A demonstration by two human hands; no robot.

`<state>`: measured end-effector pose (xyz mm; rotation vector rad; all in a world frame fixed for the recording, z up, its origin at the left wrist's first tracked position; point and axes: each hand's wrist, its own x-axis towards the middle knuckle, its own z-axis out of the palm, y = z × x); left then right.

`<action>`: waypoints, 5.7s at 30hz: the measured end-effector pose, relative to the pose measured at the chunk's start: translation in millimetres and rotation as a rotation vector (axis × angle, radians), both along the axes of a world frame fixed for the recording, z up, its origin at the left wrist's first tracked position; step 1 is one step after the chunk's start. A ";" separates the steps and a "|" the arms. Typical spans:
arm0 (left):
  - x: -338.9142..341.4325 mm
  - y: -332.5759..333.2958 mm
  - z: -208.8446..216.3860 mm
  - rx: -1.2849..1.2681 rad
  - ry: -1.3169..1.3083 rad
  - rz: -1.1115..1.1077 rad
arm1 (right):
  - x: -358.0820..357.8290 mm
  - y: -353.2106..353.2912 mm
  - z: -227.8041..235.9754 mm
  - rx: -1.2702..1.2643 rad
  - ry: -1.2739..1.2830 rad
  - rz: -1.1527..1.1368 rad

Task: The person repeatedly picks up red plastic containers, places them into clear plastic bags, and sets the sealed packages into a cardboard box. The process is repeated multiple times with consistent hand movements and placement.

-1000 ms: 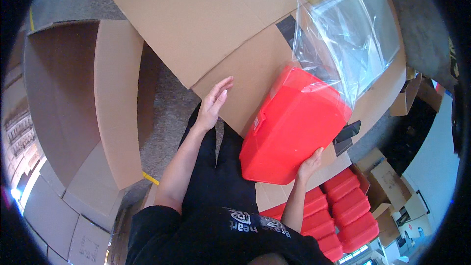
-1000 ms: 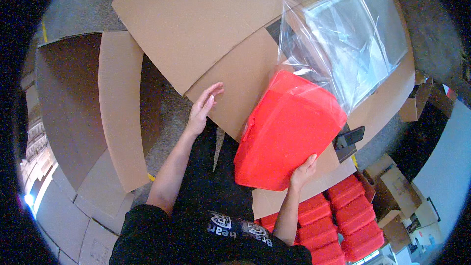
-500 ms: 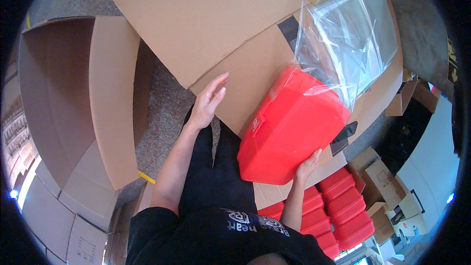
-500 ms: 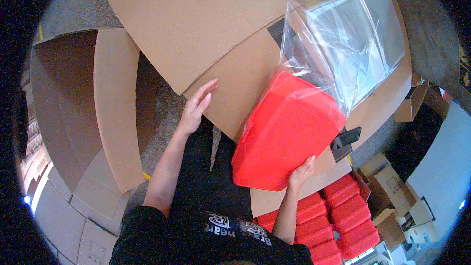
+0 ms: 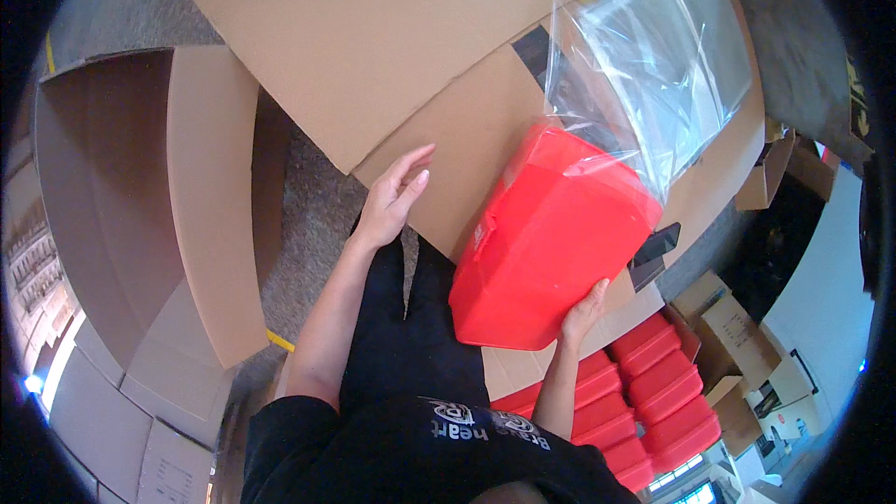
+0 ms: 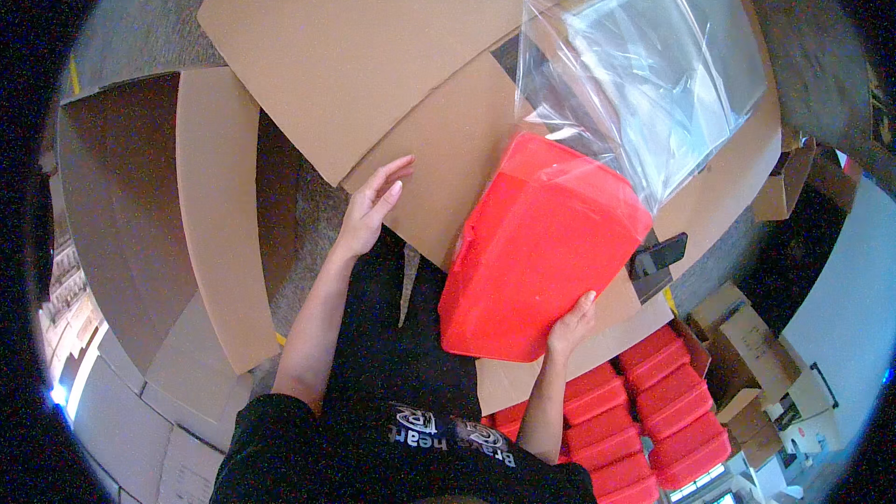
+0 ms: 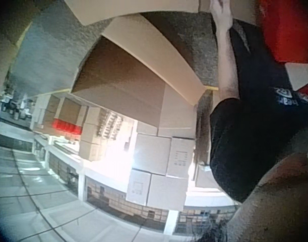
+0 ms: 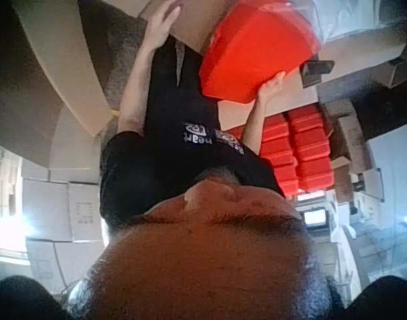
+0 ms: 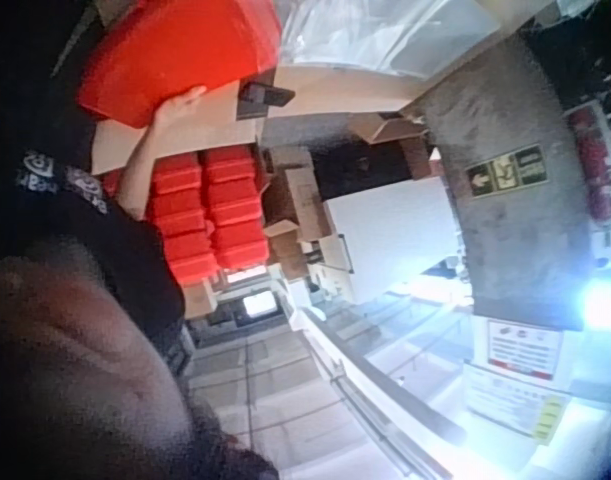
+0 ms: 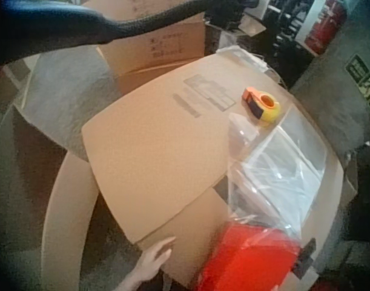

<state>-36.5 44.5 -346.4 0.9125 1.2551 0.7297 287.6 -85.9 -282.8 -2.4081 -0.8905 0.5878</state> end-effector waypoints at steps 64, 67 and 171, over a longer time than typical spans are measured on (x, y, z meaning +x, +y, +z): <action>46.3 55.0 15.0 0.376 0.335 -1.049 | 12.6 -44.2 -48.9 0.025 -0.085 0.252; 44.4 53.9 8.9 0.278 0.338 -1.013 | 5.5 -30.3 -36.8 -0.015 0.004 0.148; -496.0 -299.6 -60.3 0.370 0.594 1.493 | -659.0 36.1 -203.1 -0.890 0.870 1.075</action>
